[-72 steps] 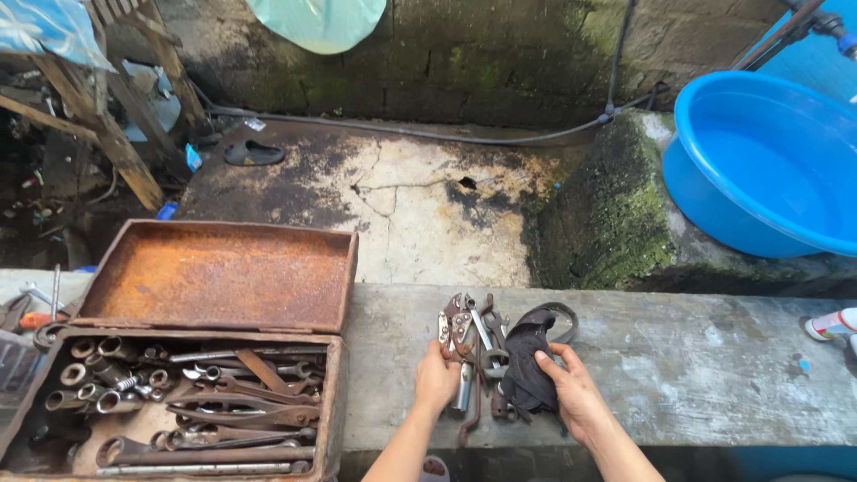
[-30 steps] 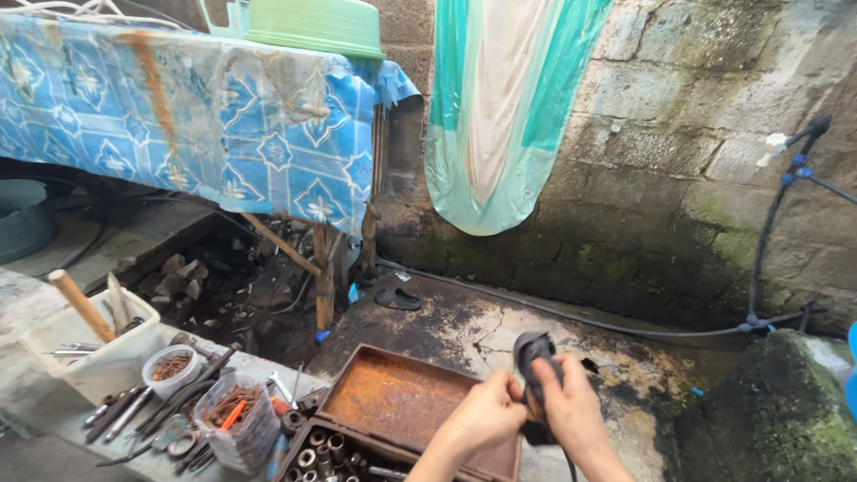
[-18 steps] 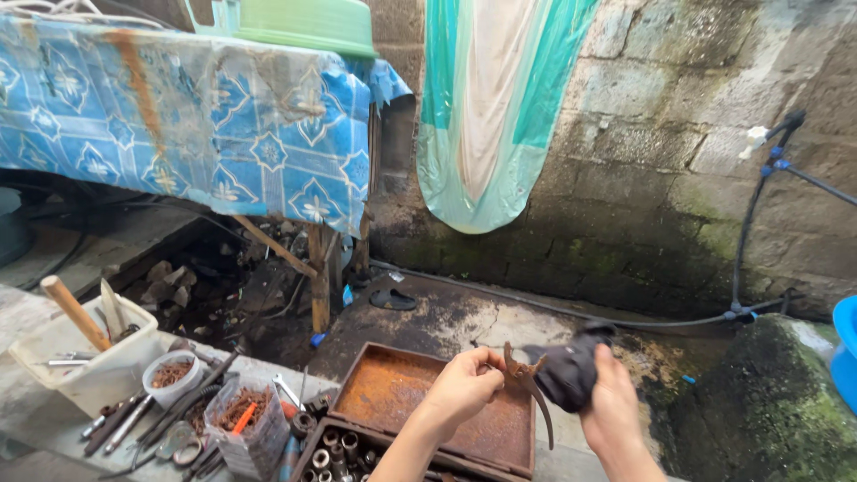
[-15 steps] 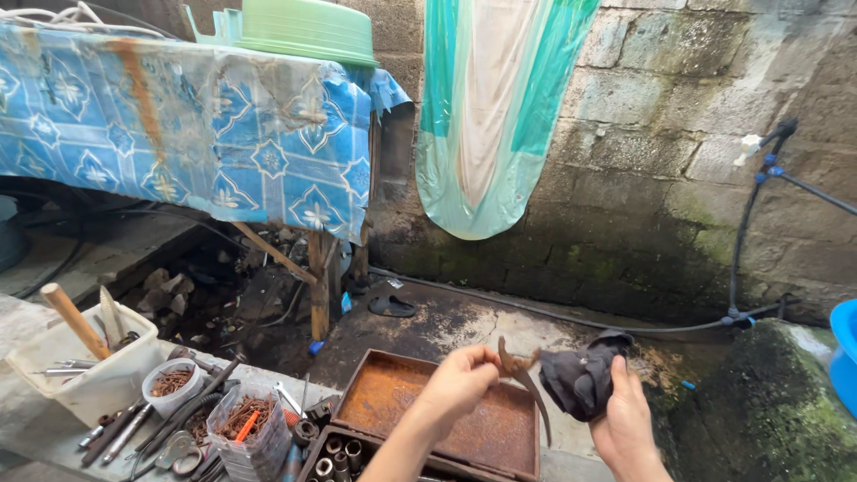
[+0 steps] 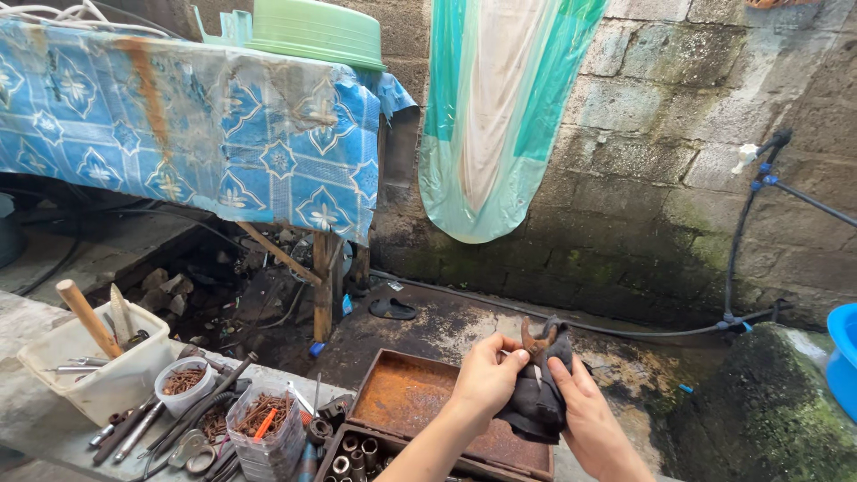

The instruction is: The person wipes various hand tools and metal parts with a cloth, retrieving items from a rusty toolbox and the bench to clean them by hand.

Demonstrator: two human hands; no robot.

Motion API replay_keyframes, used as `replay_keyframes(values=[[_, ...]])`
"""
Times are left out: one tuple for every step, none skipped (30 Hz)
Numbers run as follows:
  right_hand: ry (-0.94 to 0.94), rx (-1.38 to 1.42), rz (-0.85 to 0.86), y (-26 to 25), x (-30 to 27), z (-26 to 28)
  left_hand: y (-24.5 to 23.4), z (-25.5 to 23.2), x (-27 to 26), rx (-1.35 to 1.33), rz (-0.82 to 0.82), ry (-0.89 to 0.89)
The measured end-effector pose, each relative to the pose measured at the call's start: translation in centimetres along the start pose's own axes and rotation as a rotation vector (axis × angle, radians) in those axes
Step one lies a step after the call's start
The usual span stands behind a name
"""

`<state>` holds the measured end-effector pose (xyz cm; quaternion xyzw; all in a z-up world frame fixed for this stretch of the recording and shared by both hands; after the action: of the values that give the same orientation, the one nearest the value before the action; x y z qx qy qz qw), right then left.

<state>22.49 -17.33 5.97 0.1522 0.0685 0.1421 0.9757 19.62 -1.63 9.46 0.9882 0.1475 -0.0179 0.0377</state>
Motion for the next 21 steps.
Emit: replay_keyframes(values=[[-0.001, -0.002, -0.002, -0.5, 0.1, -0.8, 0.1, 0.7, 0.3, -0.111, 0.027, -0.019], [-0.272, -0.213, 0.117, 0.2, -0.2, 0.8, -0.1, 1.1, 0.6, -0.113, 0.029, -0.019], [-0.547, -0.423, 0.245, 1.7, -0.8, 2.4, -0.8, 1.2, 1.3, -0.199, 0.008, -0.019], [-0.554, -0.424, 0.245, 1.9, -0.3, 2.2, -1.4, 1.1, 1.8, -0.285, -0.012, -0.020], [-0.343, -0.125, 0.160, 1.0, 0.5, 0.2, -1.6, 1.1, 2.0, -0.283, -0.012, -0.017], [-0.126, 0.172, 0.078, 0.8, 0.8, -2.0, -1.3, 0.8, 2.0, -0.288, 0.034, -0.015], [-0.124, 0.173, 0.075, 1.1, 0.4, -2.0, -0.9, 0.7, 1.7, -0.292, 0.081, -0.019], [-0.139, 0.151, 0.069, 1.4, 0.2, -1.6, -1.0, 0.4, 1.4, -0.291, 0.082, -0.023], [-0.153, 0.127, 0.060, 1.4, -0.2, -1.1, -0.9, 0.1, 1.0, -0.252, 0.087, -0.034], [-0.150, 0.126, 0.055, 1.4, -0.7, -1.0, -0.8, -0.4, 0.6, -0.212, 0.091, -0.046], [-0.196, 0.016, 0.047, 1.4, -1.0, -0.4, -0.9, -1.0, 0.1, -0.213, 0.094, -0.048], [-0.241, -0.094, 0.039, 1.3, -1.3, 0.1, -1.6, -1.8, -0.5, -0.035, 0.031, -0.023], [-0.242, -0.095, 0.040, 1.3, -1.4, 0.0, -2.4, -2.6, -1.0, 0.142, -0.035, 0.007], [-0.372, -0.309, -0.005, 1.0, -1.8, 1.0, -2.7, -3.0, -1.4, 0.140, -0.036, 0.008], [-0.502, -0.523, -0.050, 1.0, -2.2, 2.1, -2.9, -3.1, -1.6, 0.158, -0.024, -0.026], [-0.505, -0.524, -0.049, 1.0, -2.3, 1.8, -2.9, -3.0, -1.7, 0.175, -0.013, -0.059], [-0.457, -0.565, -0.047, 0.7, -2.5, 1.0, -3.0, -3.2, -1.9, 0.176, -0.012, -0.058], [-0.410, -0.606, -0.045, 0.5, -2.5, 0.2, -2.8, -2.8, -2.0, 0.095, 0.021, -0.121], [-0.408, -0.606, -0.044, 0.3, -2.5, 0.0, -2.6, -2.2, -2.3, 0.013, 0.052, -0.189], [-0.426, -0.542, 0.013, 0.6, -2.4, 0.0, -2.6, -2.3, -2.7, 0.012, 0.051, -0.191], [-0.441, -0.476, 0.073, 1.0, -2.4, -0.1, -3.0, -3.1, -3.1, 0.045, 0.025, -0.131]])
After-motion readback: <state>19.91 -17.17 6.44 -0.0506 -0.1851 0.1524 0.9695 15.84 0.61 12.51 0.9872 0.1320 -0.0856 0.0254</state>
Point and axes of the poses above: each hand's wrist, its own x-axis towards the middle knuckle, its own y-axis out of the palm, z = x × y, the point moved 10 cm from there along x, towards the middle knuckle, and after that the axes turned 6 degrees about -y, right-handed, at the moved point
